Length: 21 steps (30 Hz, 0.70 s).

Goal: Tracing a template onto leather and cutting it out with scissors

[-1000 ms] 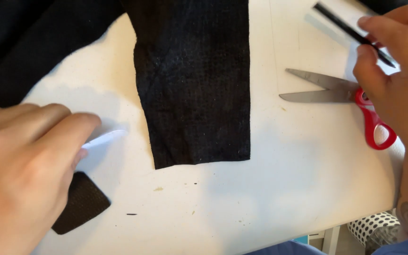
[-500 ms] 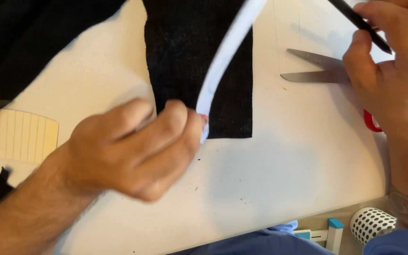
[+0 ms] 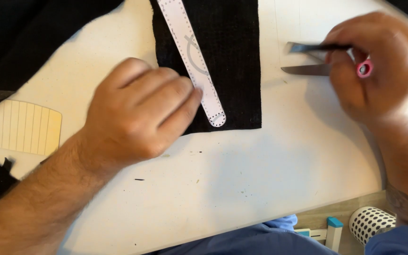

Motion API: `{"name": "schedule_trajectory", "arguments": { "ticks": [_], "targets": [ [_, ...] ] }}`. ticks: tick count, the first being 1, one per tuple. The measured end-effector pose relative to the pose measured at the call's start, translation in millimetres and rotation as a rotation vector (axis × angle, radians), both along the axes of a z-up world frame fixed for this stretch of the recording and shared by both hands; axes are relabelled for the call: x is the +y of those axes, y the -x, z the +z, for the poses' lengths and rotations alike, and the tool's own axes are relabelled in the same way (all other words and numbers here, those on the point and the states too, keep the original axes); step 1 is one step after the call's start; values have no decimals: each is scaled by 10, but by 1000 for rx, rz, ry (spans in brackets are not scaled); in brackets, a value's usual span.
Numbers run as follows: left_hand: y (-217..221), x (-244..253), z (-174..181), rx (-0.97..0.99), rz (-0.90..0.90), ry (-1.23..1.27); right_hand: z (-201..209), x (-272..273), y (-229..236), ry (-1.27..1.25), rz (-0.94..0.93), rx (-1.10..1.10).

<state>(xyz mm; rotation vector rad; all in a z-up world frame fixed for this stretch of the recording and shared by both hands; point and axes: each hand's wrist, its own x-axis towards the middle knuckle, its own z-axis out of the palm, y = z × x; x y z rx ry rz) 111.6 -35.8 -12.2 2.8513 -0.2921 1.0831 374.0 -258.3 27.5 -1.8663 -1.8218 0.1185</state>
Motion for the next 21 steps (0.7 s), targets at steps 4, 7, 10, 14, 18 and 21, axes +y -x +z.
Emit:
{"name": "schedule_trajectory", "arguments": {
  "ticks": [4,7,10,14,18,21],
  "targets": [
    [62,-39,29,44,251,31,-202,148,-28,-125,258,-57],
    [62,24,27,123,237,83,-139,247,130,-130,251,-25],
    [77,16,17,107,217,115,-29,321,293,-29,183,68],
    [66,36,8,98,172,159,75,489,461,118,80,148],
    [59,14,37,68,141,182,-5,678,582,159,31,206],
    [52,0,46,24,124,164,-62,842,677,133,12,217]
  ]
}}
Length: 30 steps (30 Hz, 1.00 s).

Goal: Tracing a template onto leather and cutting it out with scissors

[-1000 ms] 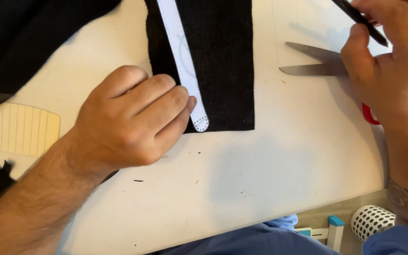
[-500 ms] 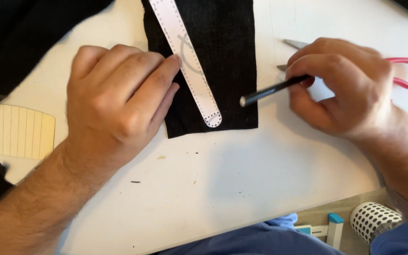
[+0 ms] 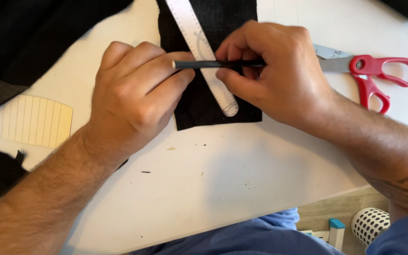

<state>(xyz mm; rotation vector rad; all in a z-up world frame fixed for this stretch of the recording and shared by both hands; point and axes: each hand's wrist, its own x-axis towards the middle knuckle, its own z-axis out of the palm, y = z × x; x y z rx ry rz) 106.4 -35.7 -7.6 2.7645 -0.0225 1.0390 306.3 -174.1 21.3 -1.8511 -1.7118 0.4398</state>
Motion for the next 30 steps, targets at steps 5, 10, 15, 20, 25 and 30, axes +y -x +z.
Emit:
{"name": "schedule_trajectory", "arguments": {
  "ticks": [5,10,15,20,25,30],
  "targets": [
    [13,8,-15,-25,-17,-4,-66,92,44,50,-94,272],
    [94,29,79,-195,-36,240,192,45,-198,150,-28,303],
    [126,45,307,-44,-180,906,377,53,-322,112,368,22],
    [81,-137,438,91,-207,783,390,68,-285,152,361,103],
    [68,-250,561,-51,-131,745,476,56,-184,182,358,191],
    [124,-220,668,322,-136,822,492,-96,-134,-42,265,486]
  ]
}}
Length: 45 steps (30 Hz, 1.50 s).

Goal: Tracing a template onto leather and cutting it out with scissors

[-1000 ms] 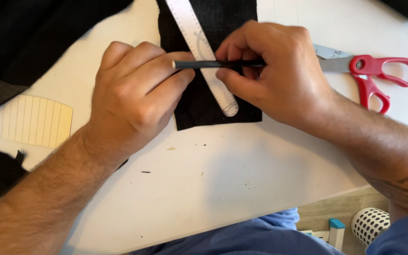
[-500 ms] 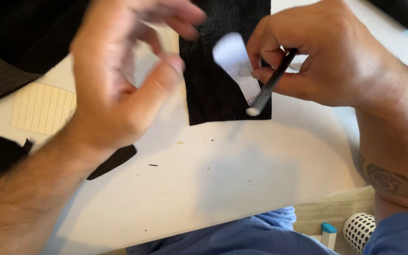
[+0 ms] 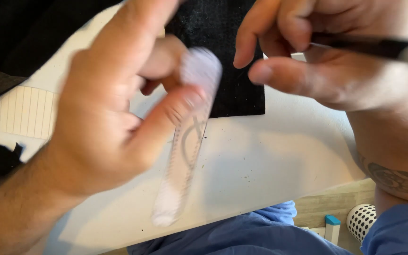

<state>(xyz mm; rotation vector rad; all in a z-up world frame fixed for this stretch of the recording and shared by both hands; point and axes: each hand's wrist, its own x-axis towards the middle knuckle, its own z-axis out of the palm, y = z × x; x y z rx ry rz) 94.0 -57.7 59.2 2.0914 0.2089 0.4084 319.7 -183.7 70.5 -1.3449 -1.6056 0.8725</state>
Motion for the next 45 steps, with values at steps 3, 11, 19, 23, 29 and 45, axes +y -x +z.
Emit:
{"name": "schedule_trajectory", "arguments": {
  "ticks": [3,11,19,23,29,45],
  "targets": [
    [48,9,43,205,-76,27,96,7,169,15,3,-73],
    [-69,62,48,334,-140,191,114,-4,160,62,-47,-112],
    [-54,426,-216,215,18,232,-97,-76,6,260,-52,-330],
    [-38,472,-320,-110,-58,-271,-255,-99,47,315,26,-525],
    [20,399,-527,-385,212,-654,-302,-79,115,353,-72,-357],
    [-109,-93,-653,-208,8,-613,-429,-46,199,528,-82,-556]
  ]
}}
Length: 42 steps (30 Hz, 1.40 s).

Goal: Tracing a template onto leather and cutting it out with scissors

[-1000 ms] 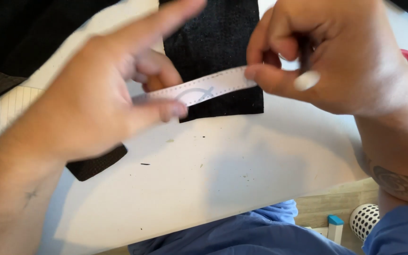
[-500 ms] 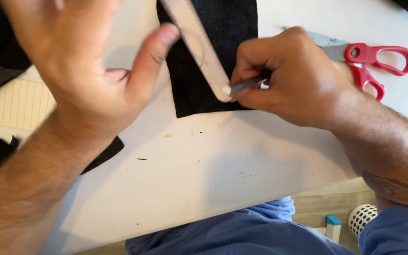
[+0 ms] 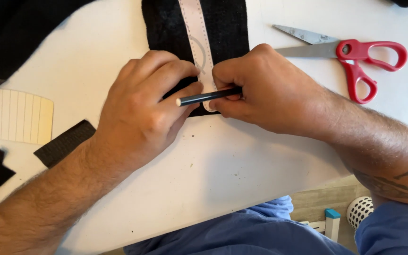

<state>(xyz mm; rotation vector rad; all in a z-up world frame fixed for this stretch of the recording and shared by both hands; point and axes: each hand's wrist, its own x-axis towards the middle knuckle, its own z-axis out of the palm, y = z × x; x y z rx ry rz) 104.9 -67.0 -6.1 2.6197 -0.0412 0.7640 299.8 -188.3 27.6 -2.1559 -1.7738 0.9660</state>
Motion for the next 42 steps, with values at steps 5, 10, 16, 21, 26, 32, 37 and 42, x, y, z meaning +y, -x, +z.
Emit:
{"name": "schedule_trajectory", "arguments": {
  "ticks": [5,10,16,21,26,32,37,42],
  "targets": [
    [6,23,-58,-9,34,-31,191,-71,-171,-93,12,-24],
    [16,20,-65,-39,54,-58,165,-196,-116,-277,-98,258],
    [28,27,-57,-30,33,-45,33,-289,-69,-425,59,89],
    [27,30,-62,-30,51,-37,15,-267,-94,-455,112,120],
    [25,34,-59,-13,47,-42,3,-255,-113,-470,146,149],
    [14,31,-41,-14,35,-41,2,-254,-136,-471,182,153],
    [22,23,-4,37,71,-19,32,-264,-144,-538,170,93],
    [-50,55,74,-25,48,-102,-12,-272,-228,-581,-4,123]
  ]
}}
